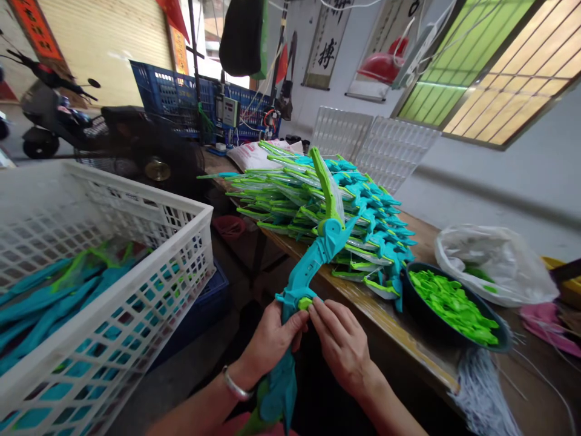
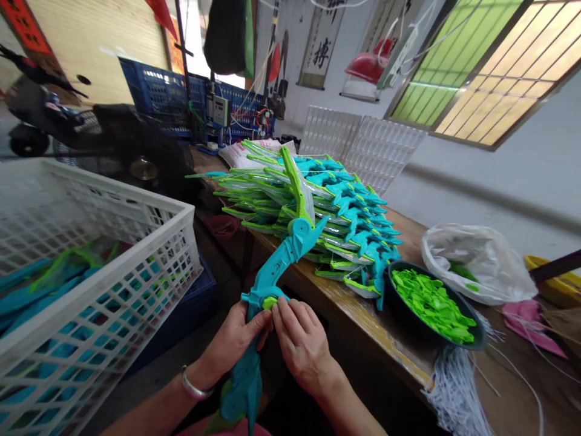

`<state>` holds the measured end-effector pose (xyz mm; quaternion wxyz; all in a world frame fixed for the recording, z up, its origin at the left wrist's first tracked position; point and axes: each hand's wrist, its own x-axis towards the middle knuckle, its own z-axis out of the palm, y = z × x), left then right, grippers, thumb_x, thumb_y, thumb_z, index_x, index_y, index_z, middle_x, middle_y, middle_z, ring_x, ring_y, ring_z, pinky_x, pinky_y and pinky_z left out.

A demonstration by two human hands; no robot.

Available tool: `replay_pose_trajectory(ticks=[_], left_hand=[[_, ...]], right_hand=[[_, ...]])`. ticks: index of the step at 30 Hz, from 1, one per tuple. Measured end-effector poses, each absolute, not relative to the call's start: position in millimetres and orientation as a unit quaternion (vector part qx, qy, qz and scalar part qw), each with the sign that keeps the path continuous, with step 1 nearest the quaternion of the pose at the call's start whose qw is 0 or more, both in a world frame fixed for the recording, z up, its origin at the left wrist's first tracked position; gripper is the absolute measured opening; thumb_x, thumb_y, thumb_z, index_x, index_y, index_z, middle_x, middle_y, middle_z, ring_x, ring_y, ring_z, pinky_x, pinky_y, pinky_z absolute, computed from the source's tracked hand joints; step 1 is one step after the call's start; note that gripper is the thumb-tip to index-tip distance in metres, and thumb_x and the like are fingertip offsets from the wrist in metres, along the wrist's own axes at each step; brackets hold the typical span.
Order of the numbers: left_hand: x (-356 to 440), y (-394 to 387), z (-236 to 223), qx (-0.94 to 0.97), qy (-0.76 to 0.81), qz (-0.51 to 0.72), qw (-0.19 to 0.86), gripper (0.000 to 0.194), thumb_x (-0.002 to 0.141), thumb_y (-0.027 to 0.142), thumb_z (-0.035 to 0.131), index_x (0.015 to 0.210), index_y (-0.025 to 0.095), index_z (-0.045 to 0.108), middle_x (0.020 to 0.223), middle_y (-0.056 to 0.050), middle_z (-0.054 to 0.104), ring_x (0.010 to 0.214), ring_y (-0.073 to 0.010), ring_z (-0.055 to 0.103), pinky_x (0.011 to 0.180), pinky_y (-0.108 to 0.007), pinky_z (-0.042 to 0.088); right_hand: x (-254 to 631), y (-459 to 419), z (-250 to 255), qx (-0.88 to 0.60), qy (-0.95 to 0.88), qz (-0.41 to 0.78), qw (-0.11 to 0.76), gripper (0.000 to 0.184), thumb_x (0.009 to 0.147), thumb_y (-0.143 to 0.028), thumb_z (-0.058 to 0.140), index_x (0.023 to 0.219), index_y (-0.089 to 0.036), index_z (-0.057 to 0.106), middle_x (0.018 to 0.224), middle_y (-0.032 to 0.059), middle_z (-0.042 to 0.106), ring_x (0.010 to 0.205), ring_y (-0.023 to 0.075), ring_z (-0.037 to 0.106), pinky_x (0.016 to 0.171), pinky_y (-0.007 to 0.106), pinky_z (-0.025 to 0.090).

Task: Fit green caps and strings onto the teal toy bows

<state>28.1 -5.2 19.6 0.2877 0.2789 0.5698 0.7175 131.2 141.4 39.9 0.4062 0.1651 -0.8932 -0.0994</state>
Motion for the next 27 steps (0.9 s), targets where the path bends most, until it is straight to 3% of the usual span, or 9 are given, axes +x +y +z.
replay_pose_trajectory(ticks=[6, 12, 16, 19, 21, 23, 25, 27], left_hand=[[32, -5, 24, 0.275, 0.574, 0.721, 0.274, 0.046, 0.092, 0.061, 0.062, 0.08, 0.018, 0.056, 0.056, 0.004, 0.053, 0.046, -0.0099, 0.048, 0.047, -0.022, 0.04], [33, -4, 19, 0.276, 0.576, 0.722, 0.266, 0.047, 0.092, 0.061, 0.061, 0.076, 0.018, 0.054, 0.054, 0.004, 0.052, 0.045, -0.01, 0.048, 0.046, -0.023, 0.04], [32, -3, 14, 0.274, 0.559, 0.729, 0.285, 0.043, 0.094, 0.058, 0.061, 0.081, 0.017, 0.056, 0.059, 0.004, 0.054, 0.045, -0.0088, 0.049, 0.046, -0.022, 0.04], [30, -6, 16, 0.265, 0.561, 0.726, 0.297, 0.043, 0.092, 0.059, 0.062, 0.085, 0.017, 0.057, 0.063, 0.003, 0.056, 0.046, -0.0088, 0.05, 0.046, -0.021, 0.04], [29, -9, 19, 0.268, 0.569, 0.719, 0.294, 0.043, 0.091, 0.059, 0.063, 0.088, 0.017, 0.058, 0.064, 0.003, 0.057, 0.047, -0.0093, 0.052, 0.046, -0.022, 0.042], [28, -11, 22, 0.281, 0.576, 0.712, 0.288, 0.041, 0.091, 0.058, 0.063, 0.09, 0.017, 0.059, 0.064, 0.003, 0.057, 0.047, -0.0097, 0.051, 0.047, -0.022, 0.042], [28, -12, 20, 0.297, 0.581, 0.704, 0.281, 0.039, 0.092, 0.057, 0.061, 0.09, 0.018, 0.059, 0.063, 0.004, 0.055, 0.047, -0.0101, 0.05, 0.047, -0.023, 0.042], [30, -13, 12, 0.304, 0.592, 0.698, 0.262, 0.036, 0.094, 0.055, 0.059, 0.087, 0.02, 0.059, 0.06, 0.005, 0.053, 0.048, -0.0113, 0.049, 0.049, -0.024, 0.044]], right_hand=[[131, 142, 48, 0.177, -0.892, -0.116, 0.401, 0.033, 0.106, -0.01, 0.04, 0.123, -0.009, 0.068, 0.114, 0.0124, 0.076, 0.102, 0.025, 0.067, 0.088, 0.04, 0.058], [131, 142, 49, 0.185, -0.892, -0.076, 0.405, 0.03, 0.105, -0.008, 0.043, 0.123, -0.007, 0.067, 0.115, 0.0153, 0.073, 0.106, 0.0266, 0.065, 0.089, 0.041, 0.058], [125, 139, 47, 0.14, -0.888, 0.087, 0.43, 0.022, 0.099, -0.005, 0.057, 0.113, -0.017, 0.07, 0.113, 0.0123, 0.069, 0.107, 0.0242, 0.064, 0.09, 0.04, 0.059], [120, 138, 45, 0.019, -0.87, 0.257, 0.421, 0.022, 0.094, -0.017, 0.072, 0.115, -0.024, 0.067, 0.122, 0.01, 0.064, 0.109, 0.0233, 0.064, 0.088, 0.036, 0.059], [118, 140, 45, -0.031, -0.841, 0.414, 0.347, 0.036, 0.093, -0.033, 0.076, 0.126, -0.026, 0.062, 0.127, 0.0102, 0.064, 0.109, 0.0241, 0.066, 0.086, 0.035, 0.06], [116, 142, 47, -0.035, -0.801, 0.55, 0.234, 0.042, 0.093, -0.045, 0.074, 0.128, -0.025, 0.061, 0.118, 0.0084, 0.068, 0.102, 0.0236, 0.068, 0.084, 0.035, 0.059], [116, 143, 51, -0.037, -0.793, 0.582, 0.175, 0.038, 0.093, -0.048, 0.073, 0.121, -0.024, 0.065, 0.104, 0.0051, 0.068, 0.095, 0.0214, 0.067, 0.082, 0.032, 0.057], [116, 142, 54, -0.047, -0.81, 0.553, 0.187, 0.035, 0.092, -0.048, 0.074, 0.115, -0.023, 0.068, 0.098, 0.0032, 0.064, 0.09, 0.0191, 0.064, 0.079, 0.029, 0.054]])
